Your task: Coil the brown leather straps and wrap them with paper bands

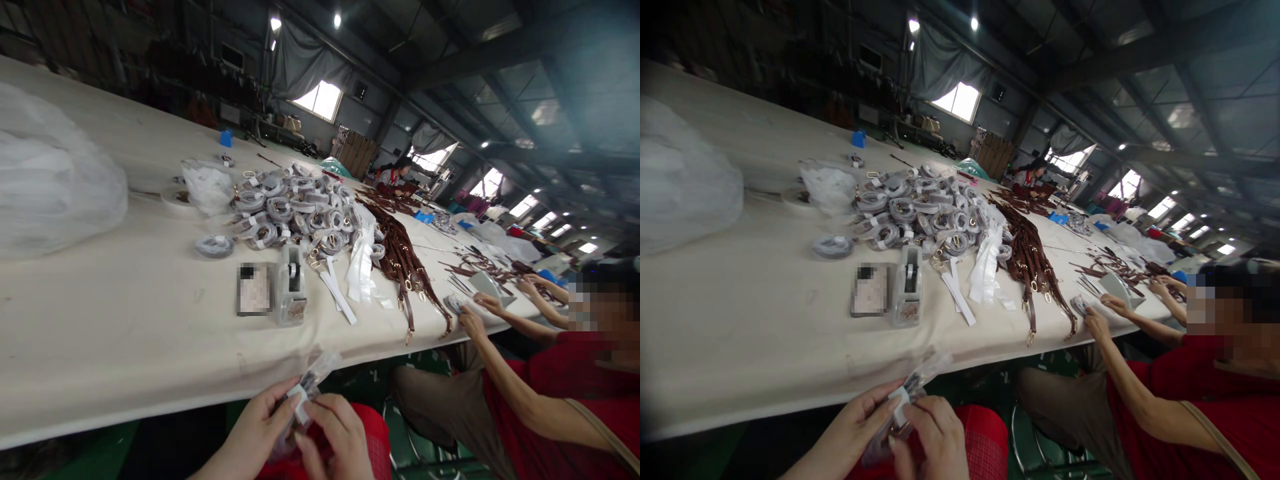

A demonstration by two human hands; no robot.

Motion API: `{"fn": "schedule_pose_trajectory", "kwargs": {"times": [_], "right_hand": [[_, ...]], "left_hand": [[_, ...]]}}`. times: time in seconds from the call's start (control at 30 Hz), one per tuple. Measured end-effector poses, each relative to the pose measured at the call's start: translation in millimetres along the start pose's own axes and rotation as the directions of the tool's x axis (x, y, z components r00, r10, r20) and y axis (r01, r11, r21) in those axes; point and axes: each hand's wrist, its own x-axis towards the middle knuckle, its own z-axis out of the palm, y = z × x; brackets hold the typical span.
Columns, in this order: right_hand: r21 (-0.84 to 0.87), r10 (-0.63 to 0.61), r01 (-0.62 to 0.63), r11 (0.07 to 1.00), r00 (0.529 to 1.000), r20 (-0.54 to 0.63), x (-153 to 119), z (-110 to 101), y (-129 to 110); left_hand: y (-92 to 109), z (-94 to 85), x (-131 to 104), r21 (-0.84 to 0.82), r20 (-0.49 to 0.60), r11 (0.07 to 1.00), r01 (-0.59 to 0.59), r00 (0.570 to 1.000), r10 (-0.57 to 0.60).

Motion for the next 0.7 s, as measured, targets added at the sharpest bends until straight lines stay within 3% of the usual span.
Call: {"fn": "schedule_pose_trajectory", "kwargs": {"times": [0.2, 0.37, 0.47, 0.6, 0.7], "right_hand": [[-0.013, 0.151, -0.151, 0.988, 0.988, 0.011, 12.6, 13.6, -8.6], [-0.093, 0.076, -0.075, 0.993, 0.997, 0.009, 13.2, 22.6, -11.6], [-0.107, 0.031, -0.029, 0.994, 0.999, 0.013, 14.6, 26.1, -12.7], [-0.037, -0.058, 0.061, 0.997, 0.995, 0.087, 29.1, 14.6, -3.8], [-0.037, 0.009, -0.007, 0.999, 0.998, 0.066, 64.3, -1.3, 18.0]], "left_hand": [[-5.8, -8.3, 0.1, -0.014, -0.115, 0.998, -0.059, 0.992, 0.057], [-6.3, -7.4, -1.2, -0.115, -0.134, 0.993, -0.037, 0.991, 0.022], [-3.1, -8.1, -0.7, -0.071, -0.098, 0.996, -0.059, 0.994, 0.052], [-5.3, -18.8, 2.5, 0.000, -0.077, 0.996, -0.091, 0.993, 0.091], [-15.4, -29.3, 6.4, 0.050, -0.097, 0.995, -0.087, 0.991, 0.092]]}}
